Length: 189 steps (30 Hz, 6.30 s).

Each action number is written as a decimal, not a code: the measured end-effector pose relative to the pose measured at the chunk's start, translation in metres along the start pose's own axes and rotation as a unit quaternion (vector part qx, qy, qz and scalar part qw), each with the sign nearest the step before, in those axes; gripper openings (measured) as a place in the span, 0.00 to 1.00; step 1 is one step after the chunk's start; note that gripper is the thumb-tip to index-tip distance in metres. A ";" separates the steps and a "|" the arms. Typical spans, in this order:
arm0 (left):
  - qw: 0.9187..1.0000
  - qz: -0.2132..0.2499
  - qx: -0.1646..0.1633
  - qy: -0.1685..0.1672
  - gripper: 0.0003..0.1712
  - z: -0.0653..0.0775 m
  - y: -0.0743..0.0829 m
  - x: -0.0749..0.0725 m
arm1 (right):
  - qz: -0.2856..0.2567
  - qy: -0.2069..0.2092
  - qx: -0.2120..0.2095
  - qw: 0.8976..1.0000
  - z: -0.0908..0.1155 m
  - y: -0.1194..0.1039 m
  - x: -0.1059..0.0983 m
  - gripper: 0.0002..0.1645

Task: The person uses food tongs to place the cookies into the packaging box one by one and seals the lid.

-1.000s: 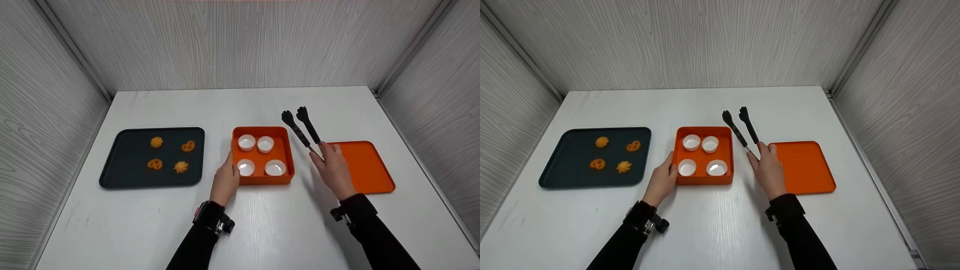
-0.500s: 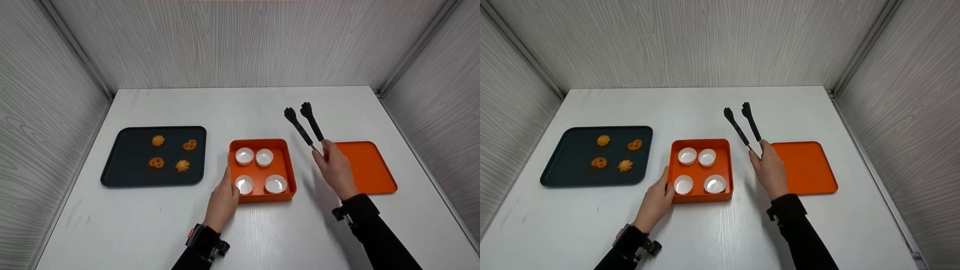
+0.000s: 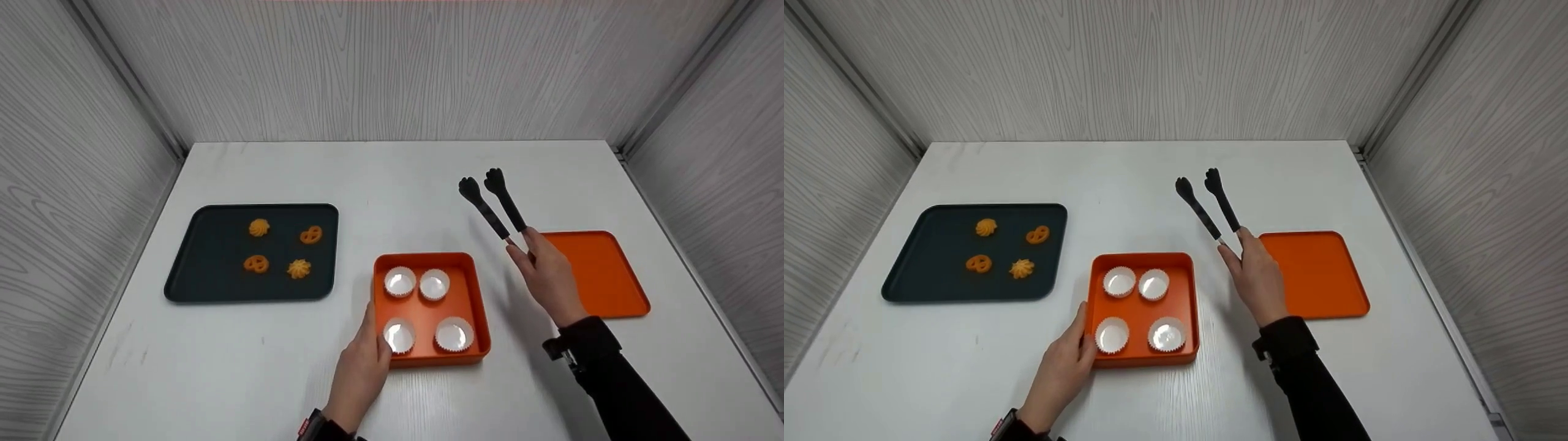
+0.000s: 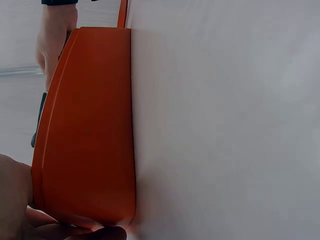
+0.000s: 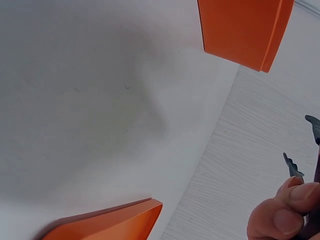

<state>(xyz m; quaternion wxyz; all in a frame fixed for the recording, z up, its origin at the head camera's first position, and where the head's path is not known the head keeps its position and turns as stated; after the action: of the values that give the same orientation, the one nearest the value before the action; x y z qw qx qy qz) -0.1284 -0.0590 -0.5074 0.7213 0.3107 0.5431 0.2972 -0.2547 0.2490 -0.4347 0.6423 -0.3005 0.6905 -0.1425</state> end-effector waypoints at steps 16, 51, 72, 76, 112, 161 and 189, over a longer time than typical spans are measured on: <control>0.998 -0.031 -0.043 -0.037 0.43 0.029 -0.006 -0.013 | 0.032 0.006 -0.030 0.999 0.000 -0.018 -0.003 0.20; 0.944 -0.325 0.046 0.026 0.22 -0.045 -0.050 -0.100 | 0.096 -0.072 -0.113 0.986 -0.024 -0.088 0.029 0.34; 0.943 -0.314 0.047 -0.099 0.30 -0.082 -0.014 -0.060 | 0.105 -0.119 -0.075 0.985 -0.033 -0.088 0.048 0.34; 0.948 -0.292 0.054 -0.111 0.30 -0.086 -0.009 -0.056 | 0.103 -0.118 -0.077 0.985 -0.034 -0.088 0.049 0.33; 0.985 -0.060 0.141 -0.080 0.29 -0.082 0.012 -0.044 | 0.136 -0.173 -0.025 0.975 -0.057 -0.059 0.075 0.35; 0.995 -0.046 0.084 0.013 0.29 -0.060 0.009 -0.048 | 0.132 -0.158 -0.059 0.977 -0.063 -0.052 0.071 0.24; 0.998 -0.021 0.060 0.013 0.28 -0.061 0.006 -0.050 | 0.139 -0.106 -0.207 0.963 0.040 -0.055 -0.014 0.23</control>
<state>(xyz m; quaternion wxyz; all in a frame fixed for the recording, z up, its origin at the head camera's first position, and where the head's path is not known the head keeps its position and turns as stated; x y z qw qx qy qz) -0.1991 -0.0860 -0.4863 0.7002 0.3377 0.5759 0.2529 -0.2034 0.2224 -0.3972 0.6495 -0.3412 0.6676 0.1266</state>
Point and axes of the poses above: each hand's wrist, its own z-axis away from the middle knuckle, its own x-axis out of the palm, y = z × x, the point moved 7 cm from there along -z, towards the middle knuckle, and after that the axes turned 11 degrees about -y, right-handed, at the moved point
